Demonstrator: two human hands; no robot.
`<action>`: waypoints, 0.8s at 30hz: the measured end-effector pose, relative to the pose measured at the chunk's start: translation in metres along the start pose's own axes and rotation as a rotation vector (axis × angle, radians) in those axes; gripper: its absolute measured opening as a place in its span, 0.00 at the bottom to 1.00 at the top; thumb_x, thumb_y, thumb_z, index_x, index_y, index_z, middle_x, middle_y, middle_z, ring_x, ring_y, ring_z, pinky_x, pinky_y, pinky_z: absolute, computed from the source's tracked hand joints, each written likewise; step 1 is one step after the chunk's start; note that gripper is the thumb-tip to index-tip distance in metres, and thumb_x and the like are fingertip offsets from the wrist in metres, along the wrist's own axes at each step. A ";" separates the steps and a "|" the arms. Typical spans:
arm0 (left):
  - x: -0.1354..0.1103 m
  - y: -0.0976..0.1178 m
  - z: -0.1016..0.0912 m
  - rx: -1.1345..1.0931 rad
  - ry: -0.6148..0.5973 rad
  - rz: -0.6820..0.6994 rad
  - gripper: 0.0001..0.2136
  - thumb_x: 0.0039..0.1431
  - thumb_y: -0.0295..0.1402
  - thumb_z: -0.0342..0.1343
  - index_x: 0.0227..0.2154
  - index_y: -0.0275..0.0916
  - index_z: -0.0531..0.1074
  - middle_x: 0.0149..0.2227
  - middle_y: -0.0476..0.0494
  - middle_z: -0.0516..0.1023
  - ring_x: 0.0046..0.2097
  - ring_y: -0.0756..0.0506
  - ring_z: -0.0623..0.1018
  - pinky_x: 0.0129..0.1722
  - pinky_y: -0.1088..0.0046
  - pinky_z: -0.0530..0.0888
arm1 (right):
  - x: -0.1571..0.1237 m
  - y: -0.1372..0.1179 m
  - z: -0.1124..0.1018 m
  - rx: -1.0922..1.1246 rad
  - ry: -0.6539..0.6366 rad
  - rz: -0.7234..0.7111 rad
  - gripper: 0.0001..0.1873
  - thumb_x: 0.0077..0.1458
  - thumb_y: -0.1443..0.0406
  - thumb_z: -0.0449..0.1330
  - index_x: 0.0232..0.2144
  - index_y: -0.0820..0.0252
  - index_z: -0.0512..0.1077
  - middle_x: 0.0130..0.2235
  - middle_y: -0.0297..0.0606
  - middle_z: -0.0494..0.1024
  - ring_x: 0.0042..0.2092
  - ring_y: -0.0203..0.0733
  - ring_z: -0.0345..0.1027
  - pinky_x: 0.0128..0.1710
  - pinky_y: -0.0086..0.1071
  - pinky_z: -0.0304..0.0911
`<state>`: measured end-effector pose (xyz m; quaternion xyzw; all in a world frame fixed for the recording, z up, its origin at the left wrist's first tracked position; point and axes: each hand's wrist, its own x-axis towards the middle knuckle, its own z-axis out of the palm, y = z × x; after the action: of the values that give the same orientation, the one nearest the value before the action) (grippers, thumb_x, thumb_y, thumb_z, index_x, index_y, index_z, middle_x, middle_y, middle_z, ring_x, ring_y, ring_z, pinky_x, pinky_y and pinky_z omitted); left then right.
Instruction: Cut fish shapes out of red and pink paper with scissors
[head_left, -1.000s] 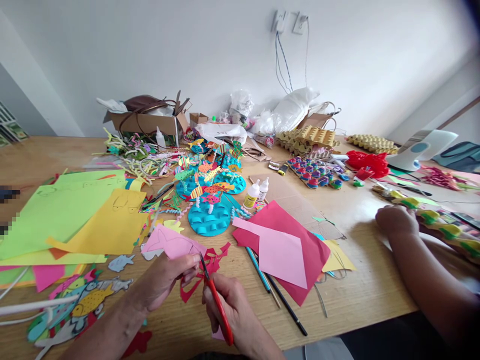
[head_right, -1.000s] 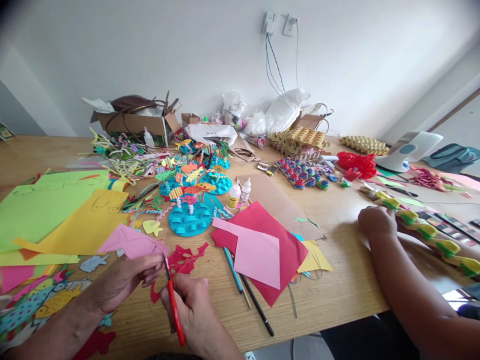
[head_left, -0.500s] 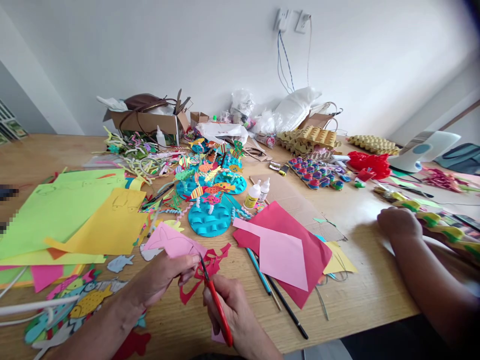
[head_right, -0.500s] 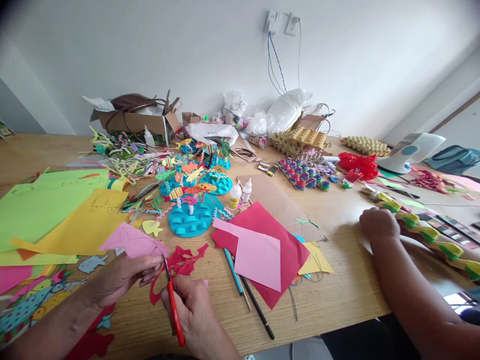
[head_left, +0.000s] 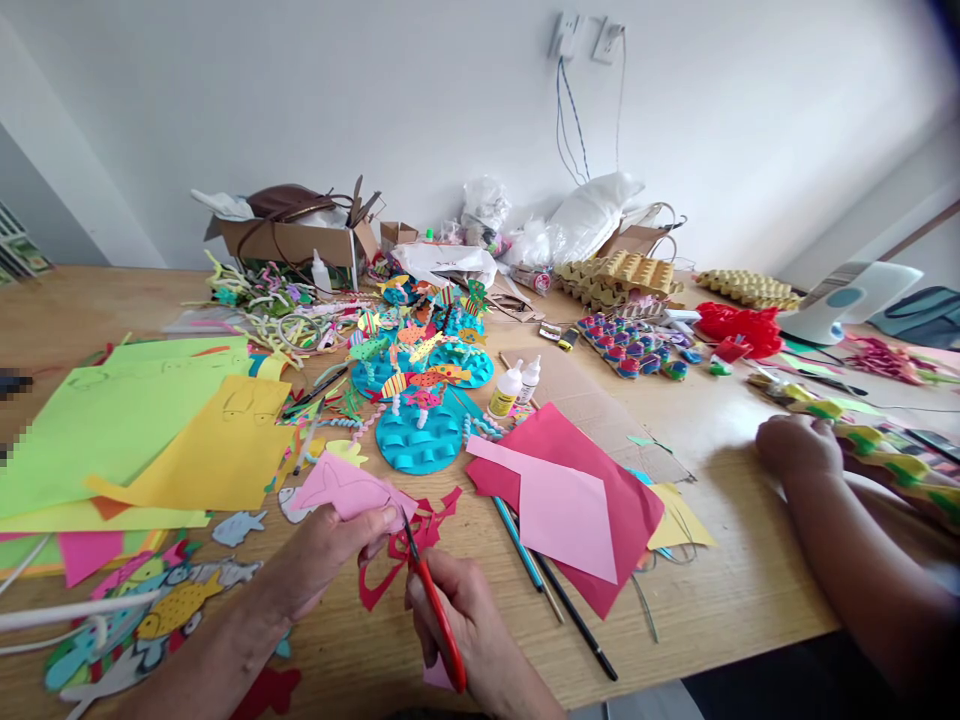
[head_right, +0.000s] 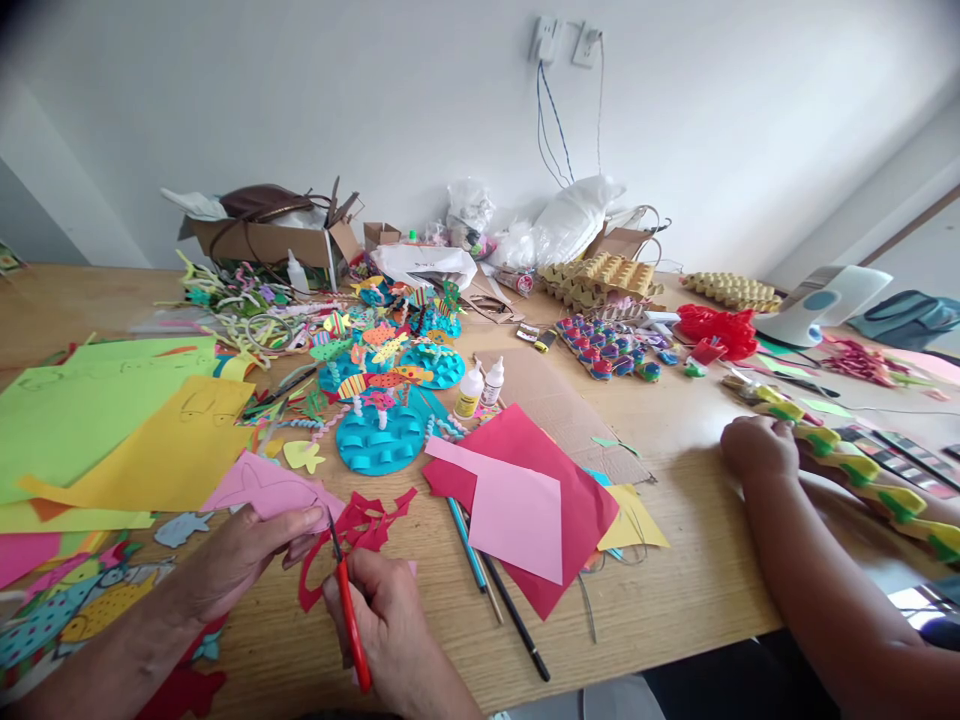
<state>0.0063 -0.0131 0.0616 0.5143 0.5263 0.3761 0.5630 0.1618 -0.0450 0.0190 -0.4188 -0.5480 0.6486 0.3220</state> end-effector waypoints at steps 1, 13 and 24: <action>0.000 0.000 0.000 0.000 -0.005 -0.002 0.15 0.50 0.36 0.51 0.11 0.42 0.61 0.15 0.52 0.61 0.22 0.48 0.61 0.24 0.74 0.61 | 0.000 0.000 0.000 0.005 -0.001 -0.004 0.23 0.55 0.50 0.50 0.17 0.59 0.57 0.13 0.25 0.56 0.14 0.27 0.50 0.12 0.21 0.46; -0.001 0.003 0.001 -0.032 -0.028 0.003 0.14 0.50 0.35 0.51 0.11 0.41 0.61 0.15 0.53 0.59 0.22 0.49 0.60 0.23 0.75 0.60 | -0.002 0.007 -0.003 -0.106 0.028 -0.043 0.27 0.55 0.46 0.47 0.17 0.59 0.57 0.14 0.26 0.53 0.18 0.28 0.46 0.16 0.23 0.43; -0.001 0.002 0.001 0.061 -0.047 -0.034 0.13 0.46 0.36 0.52 0.10 0.42 0.61 0.14 0.53 0.60 0.21 0.48 0.60 0.23 0.73 0.60 | -0.002 0.000 -0.002 -0.034 -0.025 0.006 0.21 0.56 0.52 0.48 0.18 0.59 0.57 0.13 0.25 0.57 0.15 0.28 0.51 0.15 0.22 0.46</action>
<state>0.0072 -0.0136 0.0636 0.5309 0.5329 0.3382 0.5654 0.1646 -0.0461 0.0190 -0.4177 -0.5618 0.6452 0.3060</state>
